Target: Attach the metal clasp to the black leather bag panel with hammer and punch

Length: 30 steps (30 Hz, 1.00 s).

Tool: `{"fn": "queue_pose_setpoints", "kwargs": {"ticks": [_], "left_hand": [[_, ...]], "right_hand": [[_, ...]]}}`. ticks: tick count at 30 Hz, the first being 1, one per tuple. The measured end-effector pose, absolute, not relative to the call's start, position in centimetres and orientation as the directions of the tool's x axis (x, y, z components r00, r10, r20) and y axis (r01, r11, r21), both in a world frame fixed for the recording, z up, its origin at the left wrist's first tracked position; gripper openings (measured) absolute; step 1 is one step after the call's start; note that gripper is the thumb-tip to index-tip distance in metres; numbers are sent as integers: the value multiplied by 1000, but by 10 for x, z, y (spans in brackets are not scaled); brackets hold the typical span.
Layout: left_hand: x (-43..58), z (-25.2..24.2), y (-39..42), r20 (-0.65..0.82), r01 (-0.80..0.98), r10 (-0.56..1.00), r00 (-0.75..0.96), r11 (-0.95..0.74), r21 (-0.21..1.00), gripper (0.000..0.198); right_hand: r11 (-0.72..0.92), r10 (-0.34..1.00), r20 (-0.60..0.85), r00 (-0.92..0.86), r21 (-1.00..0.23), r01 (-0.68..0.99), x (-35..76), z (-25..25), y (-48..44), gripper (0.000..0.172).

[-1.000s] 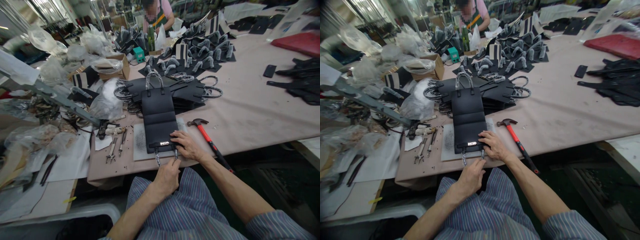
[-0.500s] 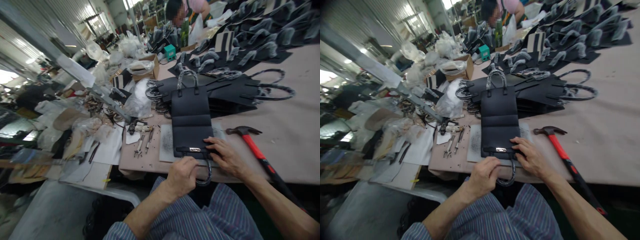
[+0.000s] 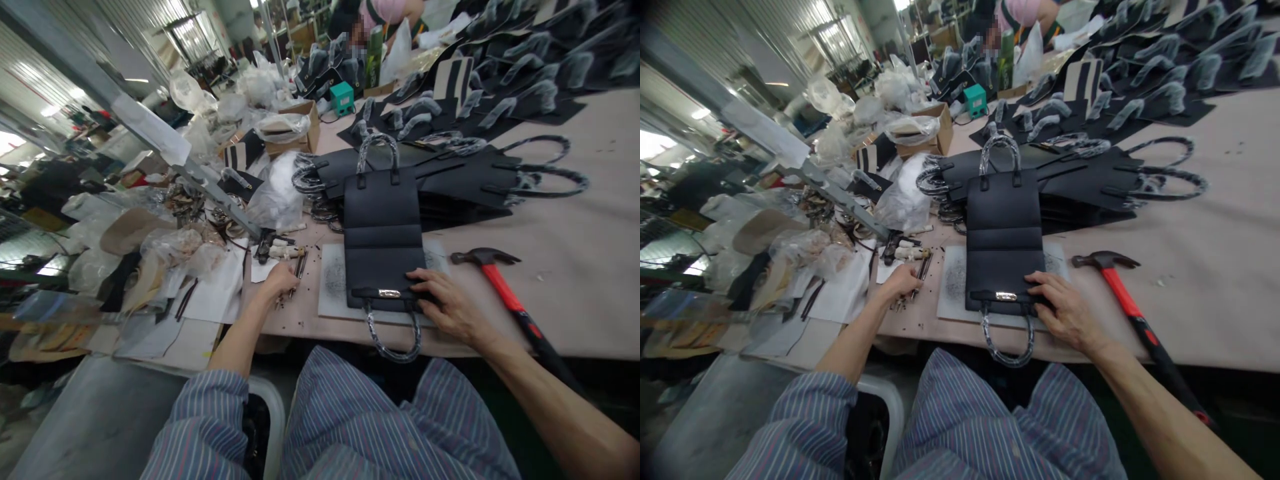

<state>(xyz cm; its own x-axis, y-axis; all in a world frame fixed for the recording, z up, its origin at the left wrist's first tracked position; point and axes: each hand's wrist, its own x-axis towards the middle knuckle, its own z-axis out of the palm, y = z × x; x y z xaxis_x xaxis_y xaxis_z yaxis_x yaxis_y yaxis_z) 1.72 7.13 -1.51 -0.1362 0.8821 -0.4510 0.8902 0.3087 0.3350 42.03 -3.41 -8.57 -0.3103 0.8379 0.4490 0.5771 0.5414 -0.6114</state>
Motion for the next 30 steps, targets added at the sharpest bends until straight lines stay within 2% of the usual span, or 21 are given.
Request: {"fn": "queue_pose_setpoints", "kwargs": {"ticks": [4, 6, 8, 10, 12, 16, 19, 22, 27, 30], "left_hand": [[10, -11, 67, -516, 813, 853, -82, 357, 461, 17], [2, -6, 58, -526, 716, 850, -29, 385, 582, 15], [-4, -2, 43, -517, 472, 856, 26, 445, 761, 18], [-3, 0, 27, -484, 135, 874, 48, 474, 870, 27], [7, -1, 11, -445, -104, 895, 34, 446, 889, 33], [47, -11, -9, -449, -344, 893, 28, 430, 835, 32], [74, -19, -13, -447, -395, 890, 94, 445, 804, 33], [92, -25, -11, -383, -397, 909, 165, 417, 818, 44], [109, -40, 1, -192, -311, 979, 68, 203, 928, 59], [115, -50, 5, -91, -256, 994, 51, 102, 961, 52]], "right_hand": [[541, 839, 447, -310, -618, 570, 417, -78, -36, 24], [541, 838, 449, -308, -616, 573, 417, -76, -36, 26], [537, 841, 445, -309, -613, 580, 417, -76, -36, 28], [533, 844, 441, -306, -616, 581, 417, -75, -36, 28], [527, 847, 436, -303, -623, 578, 417, -74, -37, 29], [524, 849, 433, -302, -623, 580, 416, -70, -38, 28], [521, 851, 429, -303, -619, 587, 415, -68, -38, 26], [520, 852, 424, -307, -619, 588, 415, -68, -38, 25], [526, 847, 443, -292, -630, 571, 415, -70, -37, 28], [534, 843, 447, -298, -631, 563, 416, -71, -36, 28]]}}
